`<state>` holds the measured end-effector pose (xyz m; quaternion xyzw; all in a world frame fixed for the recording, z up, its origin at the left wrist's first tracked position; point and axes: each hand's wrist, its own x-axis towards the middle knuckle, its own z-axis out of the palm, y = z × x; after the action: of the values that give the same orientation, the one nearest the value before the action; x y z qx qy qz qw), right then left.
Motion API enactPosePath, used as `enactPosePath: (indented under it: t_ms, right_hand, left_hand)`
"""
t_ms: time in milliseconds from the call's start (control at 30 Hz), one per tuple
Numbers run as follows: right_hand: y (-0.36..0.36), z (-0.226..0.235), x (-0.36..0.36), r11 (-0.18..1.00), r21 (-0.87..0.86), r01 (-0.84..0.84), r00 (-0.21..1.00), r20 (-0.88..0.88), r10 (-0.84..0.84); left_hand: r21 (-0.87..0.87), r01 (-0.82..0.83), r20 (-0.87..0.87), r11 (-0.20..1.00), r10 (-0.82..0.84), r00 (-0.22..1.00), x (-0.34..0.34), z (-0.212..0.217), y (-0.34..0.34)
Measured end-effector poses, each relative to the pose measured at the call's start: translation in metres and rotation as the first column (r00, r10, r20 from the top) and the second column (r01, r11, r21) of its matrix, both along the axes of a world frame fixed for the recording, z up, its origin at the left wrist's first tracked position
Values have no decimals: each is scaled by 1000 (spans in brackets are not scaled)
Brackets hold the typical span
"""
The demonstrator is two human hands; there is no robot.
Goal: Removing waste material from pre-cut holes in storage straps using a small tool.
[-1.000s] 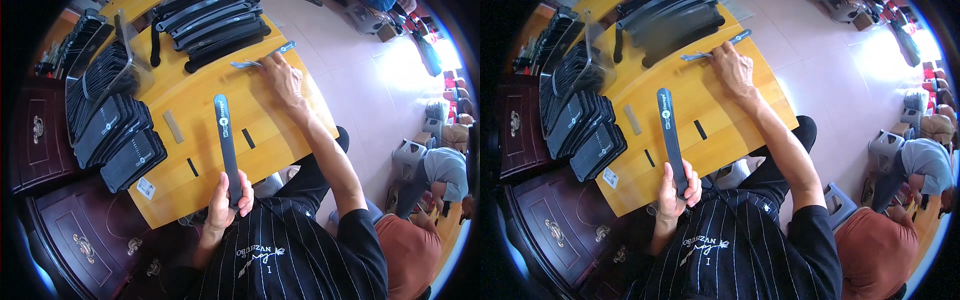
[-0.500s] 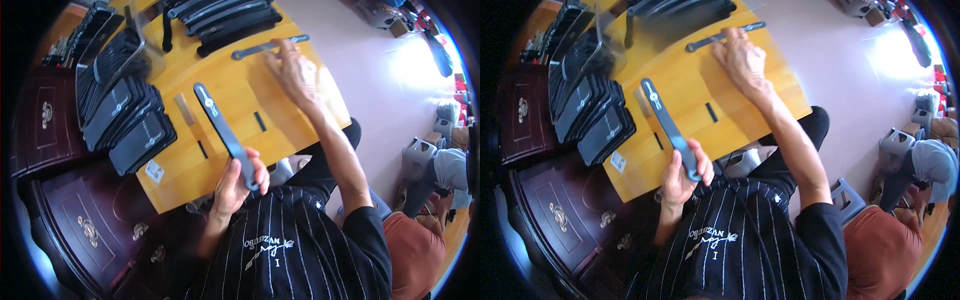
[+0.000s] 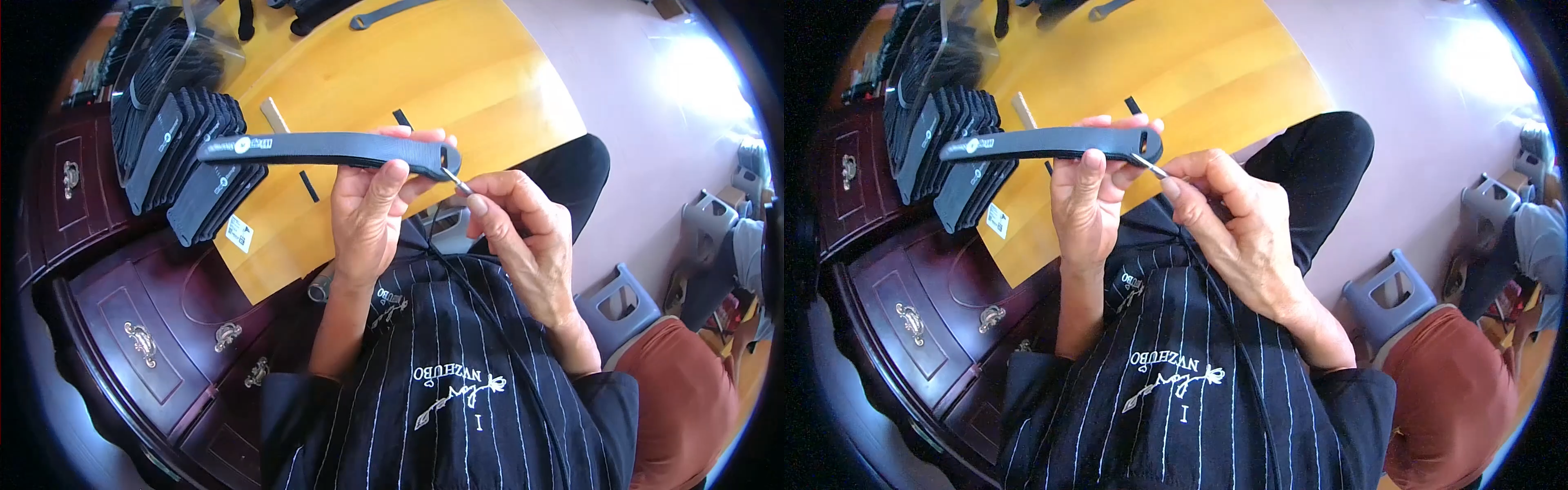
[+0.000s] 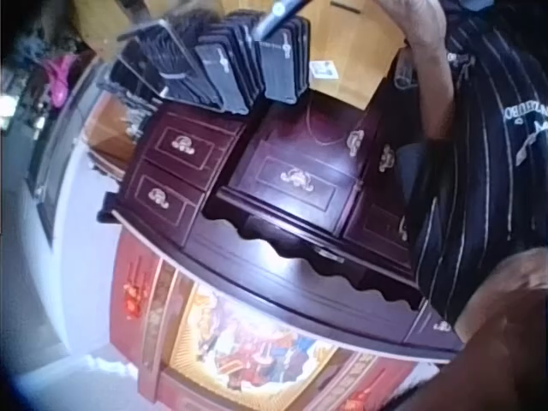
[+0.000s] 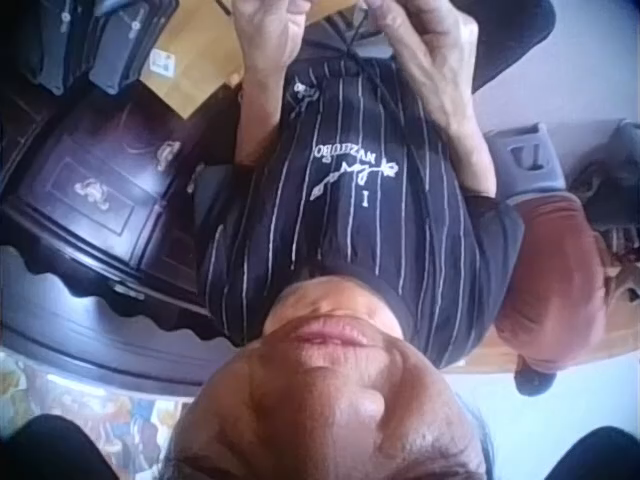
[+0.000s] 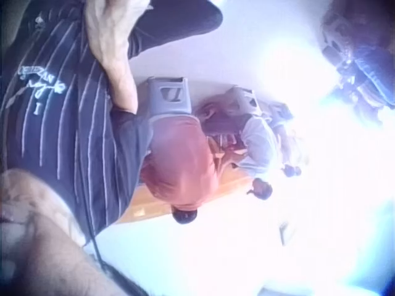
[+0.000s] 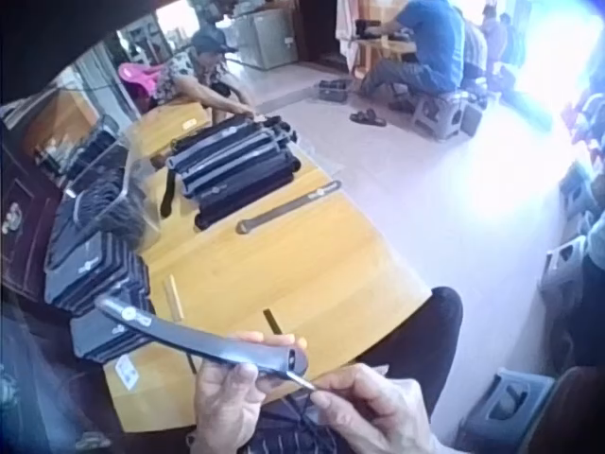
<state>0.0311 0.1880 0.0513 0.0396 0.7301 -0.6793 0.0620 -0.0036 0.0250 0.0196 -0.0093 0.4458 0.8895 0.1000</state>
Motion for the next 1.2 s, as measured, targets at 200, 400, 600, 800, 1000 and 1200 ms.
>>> enactPosePath:
  t_ms: [200,400,600,800,1000,1200]
  right_hand:
    - [9,-10,3,996,91,-20,993,-114,30]
    - [16,-7,1,985,167,-52,985,-156,78]
    - [16,-7,-2,989,128,-73,985,-147,92]
    - [18,1,-3,990,-101,-95,994,37,99]
    - [16,-4,-5,972,-221,-74,985,138,106]
    - [5,-13,-6,1000,3,-1,993,-122,2]
  left_hand:
    - [-87,-30,-7,996,30,1000,7,4,10]
    - [-134,-90,-10,987,89,996,8,2,17]
    - [-200,-148,-101,969,130,986,9,-2,16]
    - [-173,-148,-157,974,121,980,7,-3,19]
    - [-284,-212,-261,935,138,955,4,-6,16]
    - [-706,-471,-662,529,-258,704,-8,2,3]
